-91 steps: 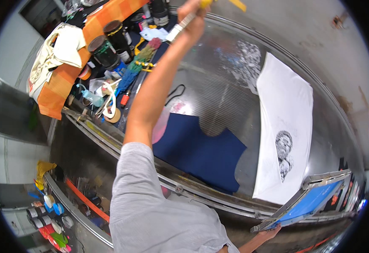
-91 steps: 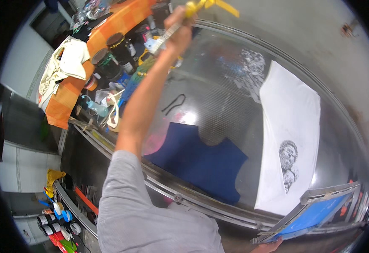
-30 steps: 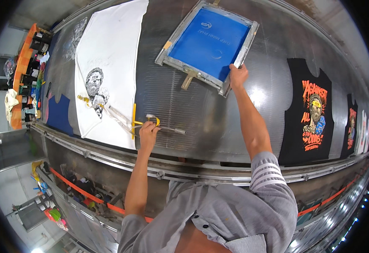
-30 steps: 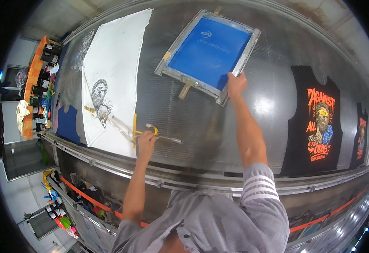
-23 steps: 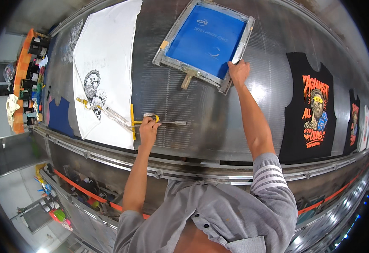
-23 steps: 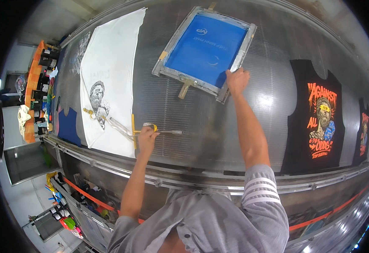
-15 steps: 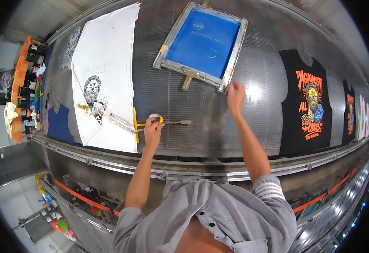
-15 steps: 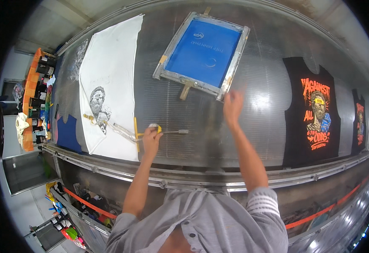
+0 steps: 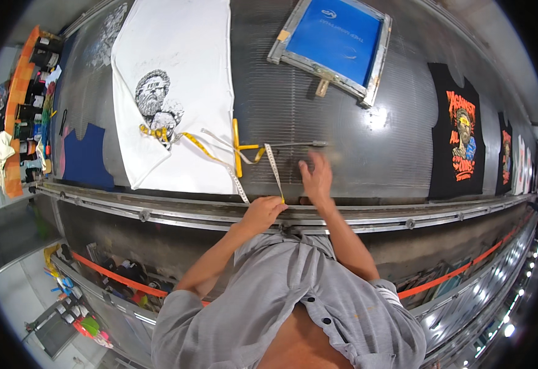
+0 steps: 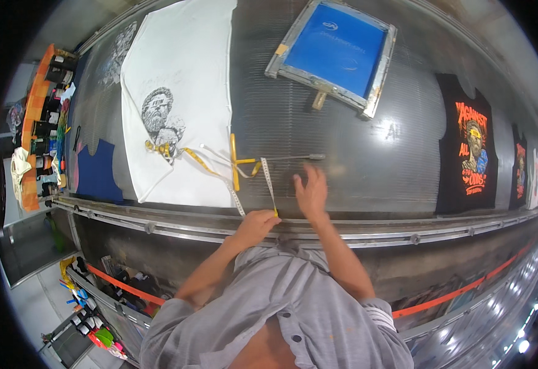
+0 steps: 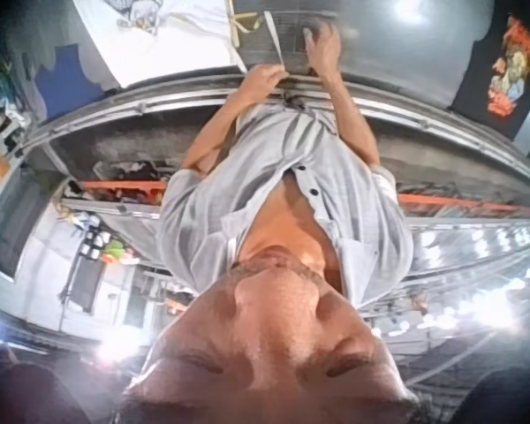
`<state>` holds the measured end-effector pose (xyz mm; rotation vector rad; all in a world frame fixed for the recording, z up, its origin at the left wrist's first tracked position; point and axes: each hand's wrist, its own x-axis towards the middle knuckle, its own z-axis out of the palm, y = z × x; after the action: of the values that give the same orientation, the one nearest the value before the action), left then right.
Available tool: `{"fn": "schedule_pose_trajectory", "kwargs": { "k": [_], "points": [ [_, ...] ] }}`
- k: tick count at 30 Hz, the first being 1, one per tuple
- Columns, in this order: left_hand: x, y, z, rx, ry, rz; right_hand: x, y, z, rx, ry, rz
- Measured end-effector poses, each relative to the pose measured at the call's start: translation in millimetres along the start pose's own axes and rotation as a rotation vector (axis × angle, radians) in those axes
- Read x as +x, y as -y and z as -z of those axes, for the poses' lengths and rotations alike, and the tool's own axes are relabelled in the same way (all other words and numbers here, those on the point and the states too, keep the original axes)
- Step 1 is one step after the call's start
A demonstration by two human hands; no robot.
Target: The person retrieves a blue screen printing frame and positions it over a white t-shirt on a conveyor table. They then place a navy blue t-shirt on the table, smooth it out, and use a measuring tape to check dimensions before repositioning the frame.
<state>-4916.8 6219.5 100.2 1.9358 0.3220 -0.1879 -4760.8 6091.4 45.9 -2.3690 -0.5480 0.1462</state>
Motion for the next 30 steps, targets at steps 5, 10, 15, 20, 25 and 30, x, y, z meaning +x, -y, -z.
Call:
{"fn": "schedule_pose_trajectory", "kwargs": {
  "k": [5, 10, 15, 20, 25, 30],
  "points": [
    [-41, -43, 151, -0.433, -0.544, 0.343, 66, -15, 14, -0.333, 0.179, 0.405],
    [-64, -32, 268, -0.517, -1.216, -0.184, 61, -49, 39, -0.281, 0.315, 0.483],
    [-67, -68, 304, -0.413, -1.277, -0.196, 53, -135, 144, -0.325, 0.164, 0.46],
    [-16, -82, 272, 0.131, -0.633, 0.183, 33, -231, 242, -0.526, 0.059, 0.311],
    [50, -46, 165, 0.542, -0.132, -0.035, 19, -274, 241, -0.542, 0.038, 0.147],
    [49, -65, 95, 0.511, 0.126, -0.09, 17, -176, 195, -0.461, -0.239, 0.122]
  ]
}}
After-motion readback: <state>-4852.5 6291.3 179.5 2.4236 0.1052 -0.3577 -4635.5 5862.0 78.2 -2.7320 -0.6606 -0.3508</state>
